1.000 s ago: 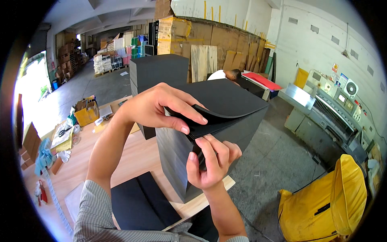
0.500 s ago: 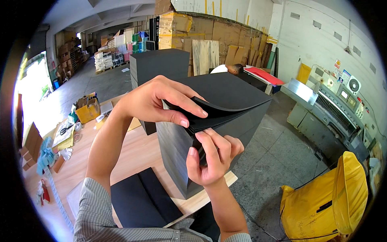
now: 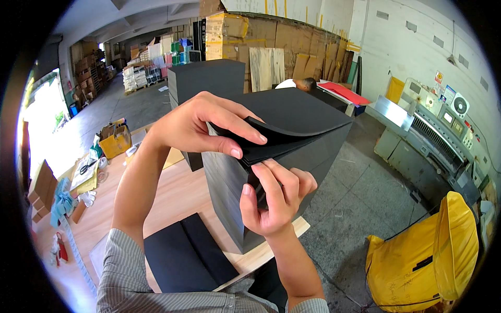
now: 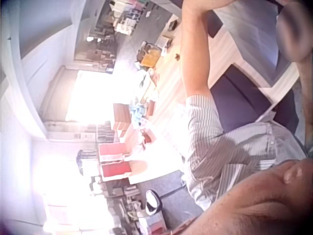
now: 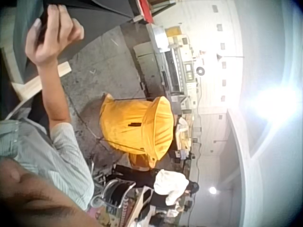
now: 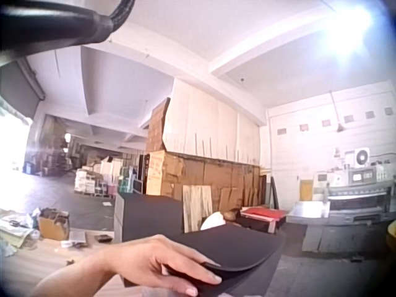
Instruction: The person repeatedly picks up a single black sheet of paper from a stack on a wooden table and places it on top of a larger stack. The person aligns the edges of the paper with the stack before placing it down. This action is repeated multiple times throughout the video.
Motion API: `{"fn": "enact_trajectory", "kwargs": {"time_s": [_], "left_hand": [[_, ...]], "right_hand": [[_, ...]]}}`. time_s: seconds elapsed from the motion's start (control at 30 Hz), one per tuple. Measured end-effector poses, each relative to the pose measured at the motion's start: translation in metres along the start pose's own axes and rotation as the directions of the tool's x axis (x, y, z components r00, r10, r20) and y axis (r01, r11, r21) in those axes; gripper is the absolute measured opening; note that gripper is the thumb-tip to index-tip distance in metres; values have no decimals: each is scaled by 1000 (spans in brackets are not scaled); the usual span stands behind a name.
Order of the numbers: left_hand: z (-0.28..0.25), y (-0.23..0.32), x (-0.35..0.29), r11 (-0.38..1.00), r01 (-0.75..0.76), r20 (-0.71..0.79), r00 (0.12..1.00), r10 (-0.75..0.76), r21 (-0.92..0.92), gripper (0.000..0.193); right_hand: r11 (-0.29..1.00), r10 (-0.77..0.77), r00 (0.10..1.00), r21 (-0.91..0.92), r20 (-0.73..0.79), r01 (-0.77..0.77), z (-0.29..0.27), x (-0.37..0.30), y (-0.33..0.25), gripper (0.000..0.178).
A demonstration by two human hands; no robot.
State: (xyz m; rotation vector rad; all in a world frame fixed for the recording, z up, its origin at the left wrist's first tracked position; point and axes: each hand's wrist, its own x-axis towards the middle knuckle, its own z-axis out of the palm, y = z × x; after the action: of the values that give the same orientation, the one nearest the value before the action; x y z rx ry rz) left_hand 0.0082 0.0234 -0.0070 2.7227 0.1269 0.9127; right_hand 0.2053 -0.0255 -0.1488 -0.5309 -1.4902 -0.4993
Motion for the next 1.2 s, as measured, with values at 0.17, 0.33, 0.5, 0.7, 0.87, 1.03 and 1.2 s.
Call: {"fn": "enact_trajectory", "kwargs": {"time_s": [0.17, 0.33, 0.5, 0.7, 0.87, 1.03, 1.2], "left_hand": [[-4, 7, 1, 998, 58, 39, 998, -56, -38, 40], [0, 12, 0, 999, 4, 39, 999, -6, 54, 41], [23, 8, -10, 940, -22, -100, 993, 60, 340, 71], [19, 8, -15, 869, -34, -54, 996, 69, 494, 58], [13, 10, -11, 942, -39, -6, 999, 44, 334, 41], [3, -1, -2, 975, -96, 50, 995, 88, 199, 42], [-1, -5, -1, 988, -67, 80, 995, 57, 137, 42]], "right_hand": [[1000, -4, 1000, -20, 11, 4, -2, 4, -3, 38], [998, -13, 1000, -65, 23, 14, -1, 14, -5, 47], [996, -5, 999, -94, 42, 9, -3, 13, -6, 51], [999, 2, 1000, -38, 20, -2, -2, 11, -5, 47], [1000, 1, 1000, 29, -25, 0, 0, 5, 1, 43], [997, -17, 999, 71, -38, 20, 0, 4, 5, 40], [995, -66, 996, 65, -54, 69, 1, 5, 9, 34]]}}
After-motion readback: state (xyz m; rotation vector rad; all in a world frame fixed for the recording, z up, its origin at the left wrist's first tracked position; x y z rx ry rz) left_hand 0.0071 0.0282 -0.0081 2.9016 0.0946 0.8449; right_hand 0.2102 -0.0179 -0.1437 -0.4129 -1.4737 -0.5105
